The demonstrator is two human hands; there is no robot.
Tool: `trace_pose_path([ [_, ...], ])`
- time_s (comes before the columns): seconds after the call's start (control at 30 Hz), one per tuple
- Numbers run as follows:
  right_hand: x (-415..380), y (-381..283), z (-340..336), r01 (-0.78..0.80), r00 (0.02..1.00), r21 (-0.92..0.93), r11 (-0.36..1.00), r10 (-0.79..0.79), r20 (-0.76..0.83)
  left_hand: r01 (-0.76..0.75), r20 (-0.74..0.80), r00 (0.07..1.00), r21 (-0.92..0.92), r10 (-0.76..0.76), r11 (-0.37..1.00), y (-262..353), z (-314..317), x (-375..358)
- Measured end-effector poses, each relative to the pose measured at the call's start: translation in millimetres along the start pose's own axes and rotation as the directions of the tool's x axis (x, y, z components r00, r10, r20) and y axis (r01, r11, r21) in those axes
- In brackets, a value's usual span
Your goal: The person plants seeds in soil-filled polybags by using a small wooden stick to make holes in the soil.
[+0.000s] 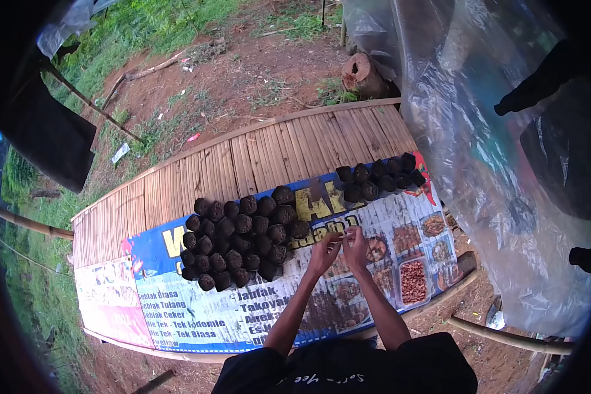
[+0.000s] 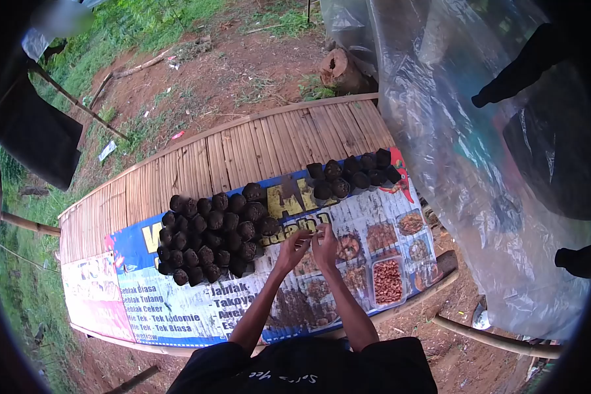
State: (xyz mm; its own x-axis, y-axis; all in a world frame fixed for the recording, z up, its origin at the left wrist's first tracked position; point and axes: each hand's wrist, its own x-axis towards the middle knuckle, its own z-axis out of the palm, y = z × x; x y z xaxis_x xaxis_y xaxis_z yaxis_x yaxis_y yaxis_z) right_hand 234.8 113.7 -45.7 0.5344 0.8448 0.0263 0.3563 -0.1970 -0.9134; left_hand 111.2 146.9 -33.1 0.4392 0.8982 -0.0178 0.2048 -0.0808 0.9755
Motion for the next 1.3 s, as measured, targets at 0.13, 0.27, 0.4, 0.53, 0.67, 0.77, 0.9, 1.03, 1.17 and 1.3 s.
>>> trace_pose_path([
  [0.13, -25, -5, 23, 0.081, 0.991, 0.037, 0.996, -0.085, 0.108, 0.161, 0.006, 0.987, -0.051, -0.161, 0.986, -1, -20, -73],
  [0.27, -13, -32, 53, -0.040, 0.964, -0.079, 0.996, 0.060, 0.258, 0.335, -0.037, 0.940, -0.106, -0.340, 0.936, -6, -38, -145],
  [0.4, -8, -62, 74, 0.050, 0.967, -0.185, 0.981, -0.002, 0.254, 0.262, -0.109, 0.953, -0.185, -0.284, 0.947, -32, -42, -194],
  [0.53, -10, -43, 95, 0.191, 0.974, -0.207, 0.959, -0.159, 0.163, 0.376, -0.114, 0.915, -0.100, -0.386, 0.921, -24, -51, -212],
  [0.67, -20, -36, 83, 0.252, 0.967, -0.227, 0.941, -0.237, 0.091, 0.377, -0.109, 0.912, -0.150, -0.395, 0.914, -24, -54, -215],
  [0.77, -46, -41, 55, 0.216, 0.975, -0.186, 0.958, -0.201, 0.095, 0.353, -0.107, 0.925, -0.104, -0.363, 0.930, -25, -54, -214],
  [0.9, -84, 10, 31, 0.316, 0.941, -0.190, 0.930, -0.281, 0.190, 0.304, -0.119, 0.947, 0.024, -0.299, 0.952, -28, -49, -211],
  [1.03, -155, 13, -9, 0.211, 0.967, -0.113, 0.971, -0.191, 0.167, 0.265, -0.106, 0.960, 0.051, -0.258, 0.963, -18, -35, -214],
  [1.17, -202, 23, -31, 0.179, 0.967, -0.120, 0.977, -0.152, 0.205, -0.031, -0.110, 0.992, 0.307, 0.067, 0.951, -32, -23, -213],
  [1.3, -226, 24, -48, 0.118, 0.962, -0.116, 0.986, -0.085, 0.258, 0.006, -0.016, 1.000, 0.256, -0.001, 0.967, -21, -9, -221],
])
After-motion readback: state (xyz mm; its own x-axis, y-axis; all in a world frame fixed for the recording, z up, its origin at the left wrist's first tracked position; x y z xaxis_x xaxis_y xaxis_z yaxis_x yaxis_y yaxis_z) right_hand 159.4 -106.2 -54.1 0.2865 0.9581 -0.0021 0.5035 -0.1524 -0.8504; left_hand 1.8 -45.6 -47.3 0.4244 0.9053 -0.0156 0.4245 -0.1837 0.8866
